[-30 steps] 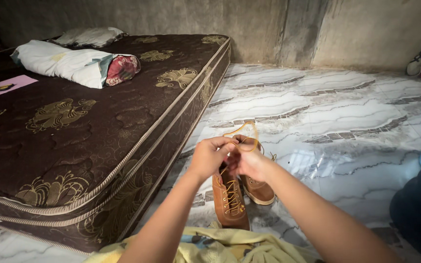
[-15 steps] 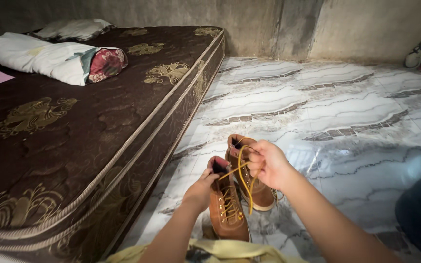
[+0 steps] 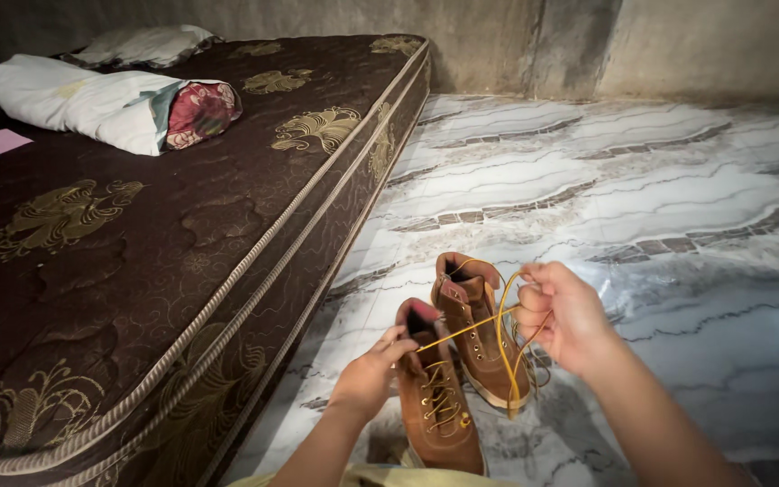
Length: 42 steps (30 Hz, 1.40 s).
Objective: The person removes the laces from a pair of brown boots and then re-laces them. The person threads the laces through the eyelets and ties them.
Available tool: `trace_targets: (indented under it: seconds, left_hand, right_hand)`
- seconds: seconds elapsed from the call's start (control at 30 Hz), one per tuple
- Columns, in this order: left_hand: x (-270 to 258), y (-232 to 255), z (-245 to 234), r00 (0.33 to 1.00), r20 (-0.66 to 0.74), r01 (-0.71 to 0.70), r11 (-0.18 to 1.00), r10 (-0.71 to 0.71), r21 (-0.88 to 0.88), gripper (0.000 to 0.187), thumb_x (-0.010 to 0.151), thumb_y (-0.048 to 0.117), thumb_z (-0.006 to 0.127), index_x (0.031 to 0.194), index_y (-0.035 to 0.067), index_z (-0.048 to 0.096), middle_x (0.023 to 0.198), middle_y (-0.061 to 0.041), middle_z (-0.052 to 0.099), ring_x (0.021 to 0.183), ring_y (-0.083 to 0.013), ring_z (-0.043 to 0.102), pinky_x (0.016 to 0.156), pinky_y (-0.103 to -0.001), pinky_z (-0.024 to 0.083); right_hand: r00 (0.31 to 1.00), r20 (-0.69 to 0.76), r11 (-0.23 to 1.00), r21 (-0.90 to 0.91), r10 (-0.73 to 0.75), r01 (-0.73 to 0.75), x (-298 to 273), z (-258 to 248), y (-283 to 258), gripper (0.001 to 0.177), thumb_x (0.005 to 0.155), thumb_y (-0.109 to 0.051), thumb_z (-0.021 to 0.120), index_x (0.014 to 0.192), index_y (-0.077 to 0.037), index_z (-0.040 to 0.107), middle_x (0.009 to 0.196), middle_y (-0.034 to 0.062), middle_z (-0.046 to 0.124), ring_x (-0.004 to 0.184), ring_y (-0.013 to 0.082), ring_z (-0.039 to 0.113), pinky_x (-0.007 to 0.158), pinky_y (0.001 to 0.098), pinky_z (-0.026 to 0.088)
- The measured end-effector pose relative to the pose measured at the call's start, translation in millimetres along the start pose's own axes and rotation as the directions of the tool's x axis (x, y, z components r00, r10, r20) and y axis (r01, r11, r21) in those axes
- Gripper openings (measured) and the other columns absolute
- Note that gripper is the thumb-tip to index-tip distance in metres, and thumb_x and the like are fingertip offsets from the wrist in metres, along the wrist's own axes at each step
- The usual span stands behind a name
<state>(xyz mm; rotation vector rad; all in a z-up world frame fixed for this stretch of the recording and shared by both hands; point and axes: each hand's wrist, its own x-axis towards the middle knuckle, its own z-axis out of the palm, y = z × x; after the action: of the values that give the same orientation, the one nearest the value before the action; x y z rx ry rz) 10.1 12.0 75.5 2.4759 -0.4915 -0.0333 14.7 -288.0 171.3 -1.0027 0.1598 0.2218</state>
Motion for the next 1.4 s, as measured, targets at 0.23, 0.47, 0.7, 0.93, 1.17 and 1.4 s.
trace_targets:
  seconds: [0.23,0.47,0.7,0.93,1.17,1.4]
  left_hand:
    - [33,4,18,0.996,0.016,-0.086,0.975,0.084,0.207,0.049,0.078,-0.003,0.064,0.12,0.022,0.06,0.153,0.004,0.046,0.125,-0.0272,0.058,0.096,-0.04,0.051]
    - [29,-5,38,0.981,-0.19,-0.01,0.982,0.046,0.189,0.043,0.079,-0.006,0.062,0.112,0.021,0.065,0.148,0.002,0.056,0.13,-0.0259,0.056,0.104,-0.038,0.047]
    - [-13,12,57,0.847,-0.525,-0.144,0.987,0.089,-0.065,0.048,0.069,-0.012,0.058,0.113,0.006,0.063,0.128,-0.017,0.061,0.12,-0.0396,0.055,0.102,-0.045,0.045]
    - [27,32,35,0.876,-0.482,-0.116,0.969,-0.003,-0.216,0.03,0.084,-0.002,0.057,0.11,0.009,0.067,0.113,-0.012,0.071,0.111,-0.033,0.064,0.102,-0.04,0.05]
    - [64,40,33,0.95,0.13,0.271,0.956,-0.285,0.113,0.028,0.097,0.026,0.054,0.121,0.021,0.067,0.133,-0.003,0.061,0.13,-0.022,0.053,0.117,-0.076,0.002]
    - [65,8,61,0.969,0.098,0.222,0.973,-0.227,0.062,0.032,0.089,0.02,0.067,0.12,0.023,0.071,0.132,-0.002,0.058,0.138,-0.0171,0.039,0.114,-0.062,0.019]
  right_hand:
    - [0.997,-0.031,0.997,-0.047,-0.071,0.069,-20,36,-12,0.011,0.092,-0.023,0.046,0.09,-0.014,0.051,0.055,-0.0042,0.026,0.046,0.0112,0.024,0.044,0.0295,0.022]
    - [0.989,0.132,0.989,-0.128,-0.062,0.079,-23,30,-5,0.013,0.095,-0.022,0.048,0.086,-0.012,0.048,0.055,-0.0063,0.027,0.047,0.0089,0.026,0.044,0.0296,0.024]
    - [1.0,-0.031,0.842,-0.54,0.0,-0.017,-48,22,-11,0.011,0.088,-0.017,0.055,0.081,-0.009,0.06,0.087,0.0023,0.07,0.047,0.0053,0.027,0.04,0.0247,0.017]
    - [0.994,0.081,0.629,-0.777,0.067,0.021,-62,17,-21,0.011,0.086,-0.01,0.061,0.076,-0.007,0.059,0.118,0.0108,0.08,0.053,0.0056,0.035,0.041,0.0243,0.028]
    - [0.961,0.272,0.911,-0.408,0.055,0.064,-52,-8,-10,0.015,0.09,-0.013,0.056,0.076,-0.009,0.056,0.103,0.0186,0.082,0.094,0.0275,0.073,0.069,0.0335,0.06]
    - [0.968,0.203,0.964,-0.246,0.148,-0.096,-13,-35,42,0.013,0.093,-0.018,0.062,0.084,-0.01,0.059,0.078,0.0077,0.066,0.074,0.0216,0.066,0.066,0.0341,0.055]
